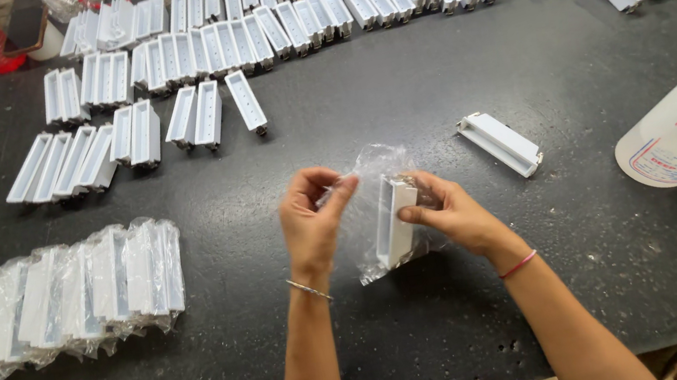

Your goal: The person wraps white rectangular components individually in clear plastic bags. They pick up a component, place it in a bag, fold the plastic around it, and set the wrapped unit aside. The process is repeated multiple times across the table.

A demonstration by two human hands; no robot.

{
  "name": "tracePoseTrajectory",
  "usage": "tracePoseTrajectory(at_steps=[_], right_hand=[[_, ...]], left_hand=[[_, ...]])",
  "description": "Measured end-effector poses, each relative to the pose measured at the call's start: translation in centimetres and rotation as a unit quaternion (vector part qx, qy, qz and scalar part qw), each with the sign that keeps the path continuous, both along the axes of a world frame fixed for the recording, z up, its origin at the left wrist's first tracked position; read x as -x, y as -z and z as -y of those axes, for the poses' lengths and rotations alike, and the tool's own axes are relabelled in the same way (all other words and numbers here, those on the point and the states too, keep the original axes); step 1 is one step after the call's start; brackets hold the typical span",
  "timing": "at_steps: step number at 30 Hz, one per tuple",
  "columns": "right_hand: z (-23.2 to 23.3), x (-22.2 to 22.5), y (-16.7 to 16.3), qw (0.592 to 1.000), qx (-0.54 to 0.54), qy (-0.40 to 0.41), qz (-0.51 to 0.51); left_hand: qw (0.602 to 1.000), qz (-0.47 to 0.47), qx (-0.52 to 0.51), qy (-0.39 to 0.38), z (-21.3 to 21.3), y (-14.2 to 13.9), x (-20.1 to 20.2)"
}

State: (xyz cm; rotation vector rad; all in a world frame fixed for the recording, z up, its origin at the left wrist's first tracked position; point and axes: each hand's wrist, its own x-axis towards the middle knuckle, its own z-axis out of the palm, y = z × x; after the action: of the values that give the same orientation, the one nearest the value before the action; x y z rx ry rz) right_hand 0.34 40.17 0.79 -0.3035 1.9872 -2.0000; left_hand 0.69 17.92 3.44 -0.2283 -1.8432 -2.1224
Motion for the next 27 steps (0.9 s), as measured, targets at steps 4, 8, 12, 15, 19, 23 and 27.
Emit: tracePoseTrajectory(at_steps=[4,8,12,15,19,23,27], right_hand=[[-0.2,0.1,0.2,0.999,0.023,-0.036,0.01],[-0.9,0.0,0.3,0.996,0.016,-0.074,0.038],[-1.0,-0.4,0.4,0.982,0.048,-0.143,0.111],[-0.8,-0.6,0.6,0.972,0.04,-0.202,0.111],[-0.7,-1.0,1.1,0.967,0.012,-0.219,0.128],[-1.1,-0.8,1.5,0.971,0.002,-0.205,0.121],[-2.7,-0.2,1.0,0.971,0.048,-0.211,0.105]], left_hand=[[0.997,0.04,-0.058,-0.016,1.6,0.8,0.4],[0.981,0.036,-0.187,0.025,2.7,0.3,1.3],[0.981,0.117,-0.03,0.153,3.0,-0.9,0.8],[0.932,0.29,-0.02,0.215,2.0,-0.7,-0.1],[0.955,0.152,0.001,0.253,1.5,0.9,0.2],[0.965,0.174,-0.006,0.198,3.8,2.4,0.8],[0.979,0.199,-0.027,0.026,7.5,1.7,0.9]])
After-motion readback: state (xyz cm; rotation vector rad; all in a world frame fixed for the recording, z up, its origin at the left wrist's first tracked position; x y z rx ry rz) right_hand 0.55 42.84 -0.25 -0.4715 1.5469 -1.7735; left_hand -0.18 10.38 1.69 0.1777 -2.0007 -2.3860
